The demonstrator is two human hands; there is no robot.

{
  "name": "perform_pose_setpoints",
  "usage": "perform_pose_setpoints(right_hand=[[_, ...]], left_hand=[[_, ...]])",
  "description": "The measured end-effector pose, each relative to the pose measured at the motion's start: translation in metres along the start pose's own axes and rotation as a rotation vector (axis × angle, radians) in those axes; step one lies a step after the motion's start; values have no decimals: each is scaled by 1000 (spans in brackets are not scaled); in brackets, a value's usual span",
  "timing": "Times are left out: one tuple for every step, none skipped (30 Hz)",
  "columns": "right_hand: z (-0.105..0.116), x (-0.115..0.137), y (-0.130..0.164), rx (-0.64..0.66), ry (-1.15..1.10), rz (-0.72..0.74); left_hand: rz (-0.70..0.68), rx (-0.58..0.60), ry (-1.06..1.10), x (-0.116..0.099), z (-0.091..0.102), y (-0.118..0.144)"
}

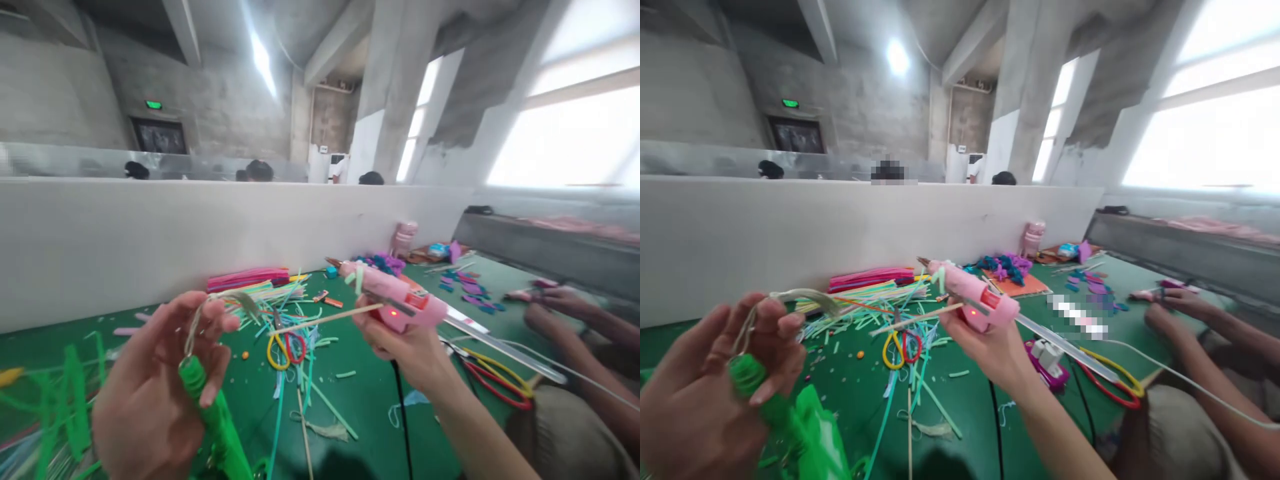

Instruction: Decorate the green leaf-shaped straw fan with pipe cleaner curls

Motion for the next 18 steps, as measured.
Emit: perform_pose_setpoints(right_hand=[[-3, 1, -2, 15, -24, -4], [-6, 1, -2, 24, -53, -15], [-8, 0, -2, 29, -89, -35], [-10, -2, -2, 25, -125, -59], [-12, -4, -1, 13, -158, -81], [-14, -6, 0, 6, -193, -99], [-16, -8, 0, 5, -236, -109], [-18, -9, 0, 16, -283, -115], [-20, -11, 0, 33, -332, -121], [-23, -13, 0, 54, -377, -127], [-25, -14, -1, 68, -418, -134], [-26, -17, -1, 71, -449, -141], [-26, -19, -2, 56, -471, -147], [-25, -21, -2, 36, -489, -152], [-25, -23, -2, 14, -507, -156], [-24, -24, -2, 1, -522, -162], [-24, -25, -2, -3, -532, -172], [-25, -25, -2, -2, -536, -182]], left_hand=[[-2, -17, -14, 0, 0, 1], [-9, -37, -28, 0, 1, 1], [-18, -54, -37, -1, 1, 2], [-22, -58, -42, -2, 1, 3], [-21, -55, -44, -2, 2, 4], [-10, -46, -44, -2, 2, 4], [9, -32, -43, -1, 3, 4], [26, -19, -41, 0, 4, 3], [40, -9, -38, 1, 4, 3], [43, -5, -35, 1, 5, 2], [33, 2, -28, 0, 5, 2], [23, 10, -22, 0, 4, 2], [13, 10, -17, -1, 2, 2], [17, 4, -15, -2, 0, 2], [28, -8, -15, -2, -1, 3], [44, -22, -18, -3, -3, 4], [58, -37, -23, -3, -5, 5], [66, -51, -26, -4, -6, 5]])
Point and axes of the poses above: each hand's wrist, its own y-axis away from the middle knuckle, its own z-axis out of the back of the hand, x = y × z, the point moved 5 cm from there along -y, towards the middle knuckle, and after that the axes turned 2 degrees about z, right-handed, at the moved point
